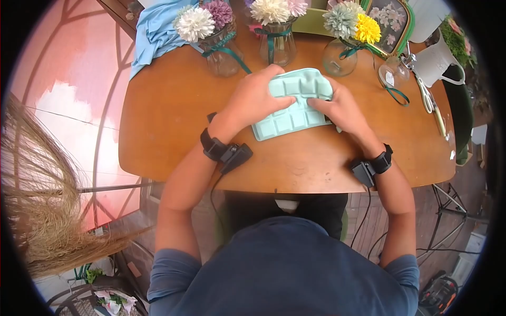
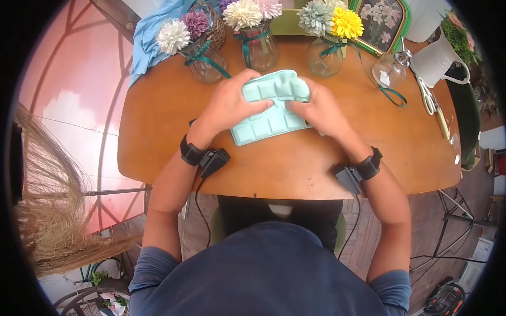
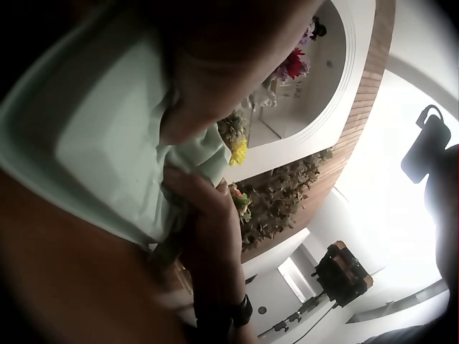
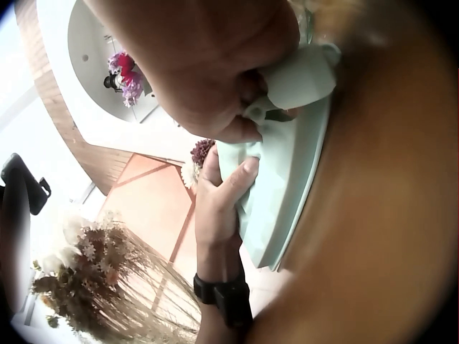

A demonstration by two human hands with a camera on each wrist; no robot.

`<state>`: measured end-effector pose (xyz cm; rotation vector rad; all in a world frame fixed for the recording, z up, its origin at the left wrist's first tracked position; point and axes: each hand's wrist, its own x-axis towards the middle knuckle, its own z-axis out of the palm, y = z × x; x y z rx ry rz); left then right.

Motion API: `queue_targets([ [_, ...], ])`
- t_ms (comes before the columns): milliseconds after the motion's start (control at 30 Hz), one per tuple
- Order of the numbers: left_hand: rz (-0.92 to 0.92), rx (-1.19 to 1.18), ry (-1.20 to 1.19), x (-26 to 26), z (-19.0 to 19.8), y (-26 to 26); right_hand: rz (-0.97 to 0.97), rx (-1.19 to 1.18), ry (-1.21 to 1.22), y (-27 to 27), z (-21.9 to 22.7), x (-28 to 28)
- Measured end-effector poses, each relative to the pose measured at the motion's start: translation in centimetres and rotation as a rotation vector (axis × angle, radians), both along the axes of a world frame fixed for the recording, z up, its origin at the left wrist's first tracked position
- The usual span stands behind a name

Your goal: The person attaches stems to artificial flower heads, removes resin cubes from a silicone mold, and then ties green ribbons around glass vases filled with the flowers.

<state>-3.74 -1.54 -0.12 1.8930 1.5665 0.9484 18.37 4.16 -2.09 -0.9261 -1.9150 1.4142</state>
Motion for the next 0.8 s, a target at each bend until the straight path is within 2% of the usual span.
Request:
queue_targets([
  [67,-0.013,-0.031,0.005,-0.4,0.5,0.1,-0.025,-0.033,-0.056,0.5,0.6,0.6],
  [267,-0.051,0.018,-0.014,-1.0,0.5,0.3,0.084,-0.172,0.008,0.2,2.1,1.0],
  [367,-0.075,0.039,-0.033,-1.1,0.8,0.3,0.080,-0.225,-0.209,-0.1,4.0,1.2],
  [400,-0.084,0.050,-0.036,-1.2,0.8,0.3,0.092,-0.224,-0.153,0.0,3.5,1.3],
  [467,-0.101,-0.076,-0.166,-1.8,0.8,0.6,0.112,-0.219,-0.038,0.2,2.5,1.3],
  [567,-0.119,-0.163,-0.419,-2.2,0.9,0.6,0.048,-0.238,-0.075,-0.4,4.3,2.0],
  [600,-0.123,-0.174,-0.513,-2.3,1.0,0.6,0.048,-0.193,0.000,0.0,4.0,2.2],
  [667,-0.137,-0.171,-0.573,-2.4,1.1,0.7,0.045,-0.103,0.149,0.9,3.3,2.6],
  [700,-0.136,-0.185,-0.613,-2.2,1.4,0.5,-0.028,-0.172,0.043,0.9,4.3,3.3],
  [800,-0.189,-0.222,-0.620,-2.2,1.8,0.2,-0.032,-0.167,0.248,1.6,3.6,3.4],
])
